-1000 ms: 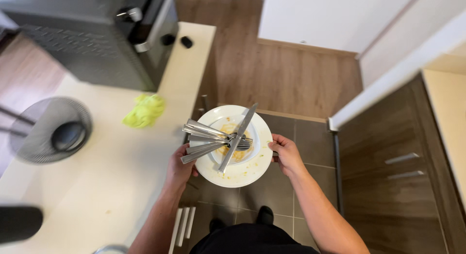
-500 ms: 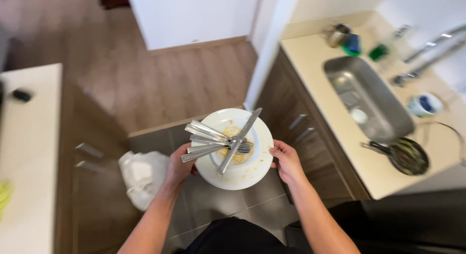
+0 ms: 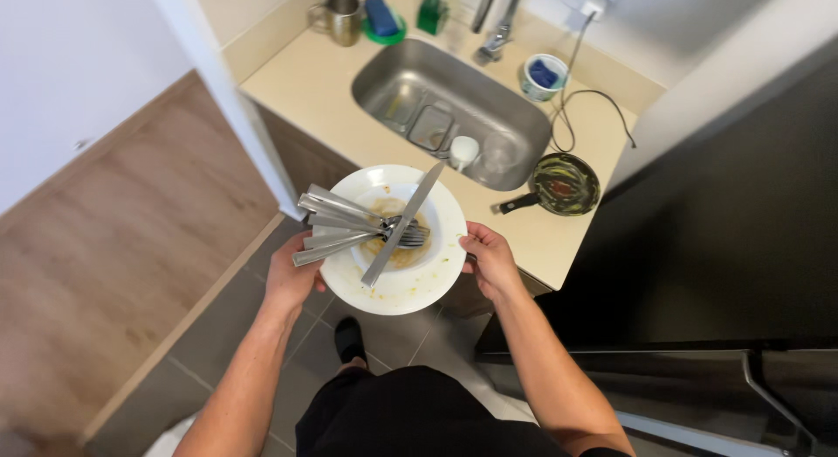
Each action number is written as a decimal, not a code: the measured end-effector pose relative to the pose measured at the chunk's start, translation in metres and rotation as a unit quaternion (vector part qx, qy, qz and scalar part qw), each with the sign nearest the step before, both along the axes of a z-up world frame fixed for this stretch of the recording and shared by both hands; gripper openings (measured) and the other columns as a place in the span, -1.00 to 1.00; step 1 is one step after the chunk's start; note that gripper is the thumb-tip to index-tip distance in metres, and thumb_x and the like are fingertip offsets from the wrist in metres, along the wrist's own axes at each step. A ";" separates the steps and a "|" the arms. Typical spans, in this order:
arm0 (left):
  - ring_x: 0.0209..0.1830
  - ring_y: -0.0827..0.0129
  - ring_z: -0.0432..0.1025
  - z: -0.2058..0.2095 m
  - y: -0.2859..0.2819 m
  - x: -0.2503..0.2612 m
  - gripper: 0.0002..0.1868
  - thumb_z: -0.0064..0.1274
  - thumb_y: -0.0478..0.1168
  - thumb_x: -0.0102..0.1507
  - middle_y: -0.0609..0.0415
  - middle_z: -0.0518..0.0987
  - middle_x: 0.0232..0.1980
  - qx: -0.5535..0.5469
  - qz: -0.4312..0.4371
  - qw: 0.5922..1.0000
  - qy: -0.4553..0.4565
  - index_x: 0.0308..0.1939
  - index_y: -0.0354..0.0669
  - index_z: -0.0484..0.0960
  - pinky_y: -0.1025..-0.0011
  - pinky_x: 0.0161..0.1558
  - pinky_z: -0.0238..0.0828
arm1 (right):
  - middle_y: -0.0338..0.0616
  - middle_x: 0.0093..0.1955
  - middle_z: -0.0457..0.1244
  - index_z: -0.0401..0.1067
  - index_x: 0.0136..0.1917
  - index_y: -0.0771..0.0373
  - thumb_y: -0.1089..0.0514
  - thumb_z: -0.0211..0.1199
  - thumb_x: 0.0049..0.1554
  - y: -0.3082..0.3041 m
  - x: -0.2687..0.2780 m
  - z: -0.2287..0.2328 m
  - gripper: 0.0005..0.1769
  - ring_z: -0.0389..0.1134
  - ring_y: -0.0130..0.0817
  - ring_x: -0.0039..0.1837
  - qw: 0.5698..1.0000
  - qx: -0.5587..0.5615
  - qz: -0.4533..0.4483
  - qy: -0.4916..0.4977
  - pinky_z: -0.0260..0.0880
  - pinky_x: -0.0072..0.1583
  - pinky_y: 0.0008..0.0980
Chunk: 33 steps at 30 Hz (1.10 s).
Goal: The person clears used dishes, utensils, and a cup from a dining table and moves them to a kitchen sink, also disposing of small pieces of trash into a bag along the way.
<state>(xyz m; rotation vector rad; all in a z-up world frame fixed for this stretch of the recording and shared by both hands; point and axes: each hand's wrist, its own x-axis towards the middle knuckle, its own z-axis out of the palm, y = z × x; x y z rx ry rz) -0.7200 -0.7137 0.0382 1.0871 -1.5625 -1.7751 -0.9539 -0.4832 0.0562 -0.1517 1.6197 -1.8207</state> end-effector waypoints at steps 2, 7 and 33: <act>-0.74 0.16 0.43 0.007 -0.030 -0.045 -0.56 0.03 -0.47 0.22 -0.30 0.57 -0.32 -0.013 -0.043 0.999 0.011 0.20 -0.48 0.53 0.34 -0.74 0.47 | -0.24 -0.12 0.29 0.44 0.27 0.40 0.31 0.22 0.14 -0.015 -0.027 -0.008 -0.59 0.43 -0.42 -0.18 0.999 -0.006 -0.042 0.004 0.64 -0.26 -0.29; -0.72 0.15 0.44 0.005 -0.118 -0.154 -0.55 0.06 -0.45 0.24 -0.33 0.56 -0.28 -0.017 -0.152 0.988 0.016 0.23 -0.51 0.49 0.33 -0.72 0.50 | -0.25 -0.09 0.30 0.45 0.27 0.37 0.29 0.22 0.15 -0.064 -0.091 -0.022 -0.60 0.40 -0.43 -0.14 0.990 0.019 -0.138 0.012 0.65 -0.22 -0.31; -0.67 0.02 0.50 -0.166 -0.298 -0.486 -0.73 0.14 -0.39 0.21 -0.26 0.56 -0.36 0.034 -0.272 0.960 -0.054 -0.01 -0.38 0.58 0.14 -0.65 0.57 | 0.09 0.20 0.31 0.44 0.35 0.26 0.29 0.15 0.14 -0.225 -0.343 -0.145 -0.52 0.40 -0.04 0.07 0.943 0.203 -0.263 -0.036 0.55 -0.07 -0.04</act>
